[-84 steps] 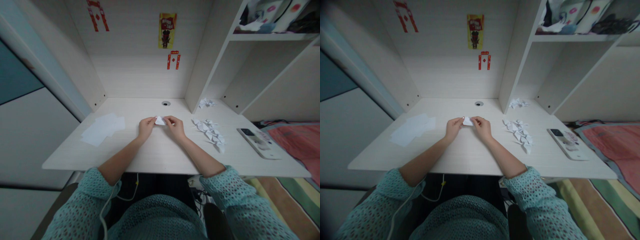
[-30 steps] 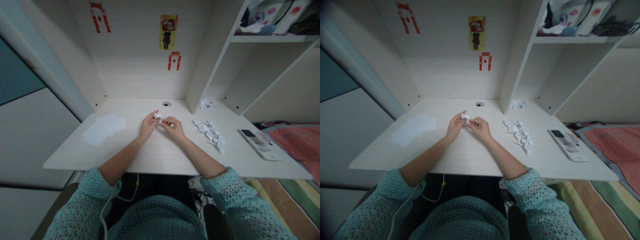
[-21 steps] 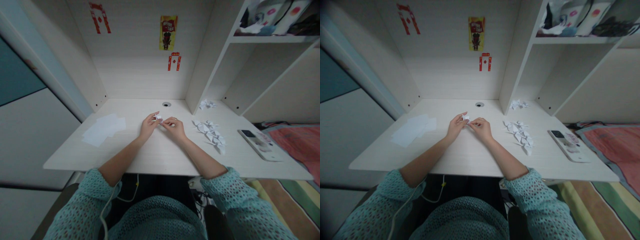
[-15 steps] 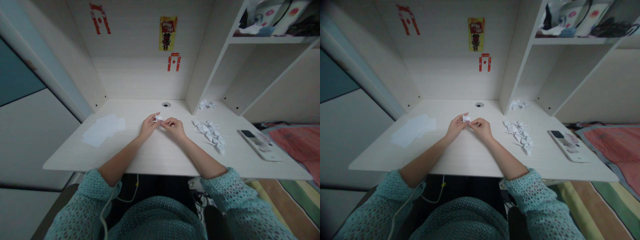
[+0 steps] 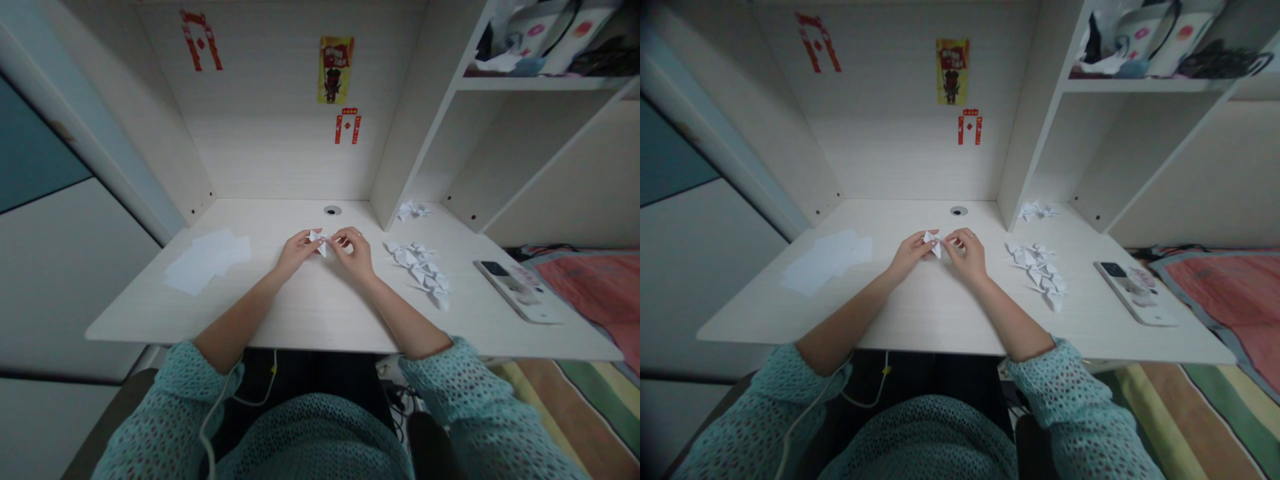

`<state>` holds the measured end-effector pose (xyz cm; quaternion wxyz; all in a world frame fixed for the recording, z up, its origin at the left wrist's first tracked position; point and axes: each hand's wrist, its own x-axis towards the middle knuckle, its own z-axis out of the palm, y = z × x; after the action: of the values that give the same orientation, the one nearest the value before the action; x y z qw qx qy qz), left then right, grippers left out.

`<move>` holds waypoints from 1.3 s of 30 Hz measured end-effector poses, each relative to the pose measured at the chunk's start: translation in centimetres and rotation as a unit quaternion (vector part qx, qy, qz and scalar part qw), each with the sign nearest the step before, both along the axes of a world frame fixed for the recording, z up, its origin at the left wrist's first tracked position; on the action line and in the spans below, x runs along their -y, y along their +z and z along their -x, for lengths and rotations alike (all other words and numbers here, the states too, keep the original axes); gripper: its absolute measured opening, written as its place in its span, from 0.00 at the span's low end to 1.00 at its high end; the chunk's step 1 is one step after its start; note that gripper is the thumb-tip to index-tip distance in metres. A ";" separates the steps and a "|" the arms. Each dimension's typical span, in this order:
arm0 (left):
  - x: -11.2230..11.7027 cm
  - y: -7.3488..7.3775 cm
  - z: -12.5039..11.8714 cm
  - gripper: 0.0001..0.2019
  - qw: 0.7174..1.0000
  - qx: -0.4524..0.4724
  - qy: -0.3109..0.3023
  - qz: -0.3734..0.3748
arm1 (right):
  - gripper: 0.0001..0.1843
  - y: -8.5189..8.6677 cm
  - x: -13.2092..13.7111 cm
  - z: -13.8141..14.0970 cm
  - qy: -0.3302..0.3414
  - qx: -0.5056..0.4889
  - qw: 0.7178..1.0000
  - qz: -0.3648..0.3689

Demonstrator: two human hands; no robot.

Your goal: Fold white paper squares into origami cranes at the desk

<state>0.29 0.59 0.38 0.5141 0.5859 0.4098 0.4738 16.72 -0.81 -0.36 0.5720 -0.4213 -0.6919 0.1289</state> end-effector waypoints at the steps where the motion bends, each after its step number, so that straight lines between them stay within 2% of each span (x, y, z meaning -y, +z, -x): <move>1: 0.0 0.0 0.0 0.28 1.000 0.005 -0.006 0.004 | 0.08 0.1 0.2 0.0 0.001 0.026 0.999 -0.019; 4: 0.0 -0.1 0.1 0.28 0.999 0.013 -0.033 0.009 | 0.04 -0.1 0.4 0.1 -0.003 0.073 0.996 -0.049; 8: 0.3 -0.1 -0.2 0.27 0.996 0.013 -0.080 -0.020 | 0.08 -0.4 0.2 -0.1 -0.036 0.087 0.994 -0.050; 12: 0.6 0.0 -0.4 0.22 0.995 -0.004 -0.089 -0.038 | 0.11 -0.5 0.2 -0.3 -0.030 0.121 0.989 -0.075; 17: 0.7 -0.1 -0.5 0.21 0.993 -0.013 -0.115 -0.020 | 0.13 -0.6 0.2 -0.4 -0.049 0.138 0.985 -0.090; 24: 0.2 -0.2 -0.1 0.24 0.996 -0.007 -0.079 -0.032 | 0.09 -0.5 -0.2 -0.6 -0.039 0.074 0.995 -0.046; 33: 0.3 0.3 0.2 0.24 0.998 -0.006 -0.062 -0.023 | 0.08 0.3 0.0 -0.7 0.036 -0.036 0.998 0.027; 39: 0.1 0.1 0.3 0.22 0.997 -0.013 -0.071 -0.037 | 0.07 0.2 -0.6 -1.1 -0.005 -0.101 0.994 0.048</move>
<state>0.03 0.48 0.51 0.5187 0.6385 0.3560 0.4433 17.79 -0.22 -0.19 0.6186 -0.4371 -0.6211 0.2012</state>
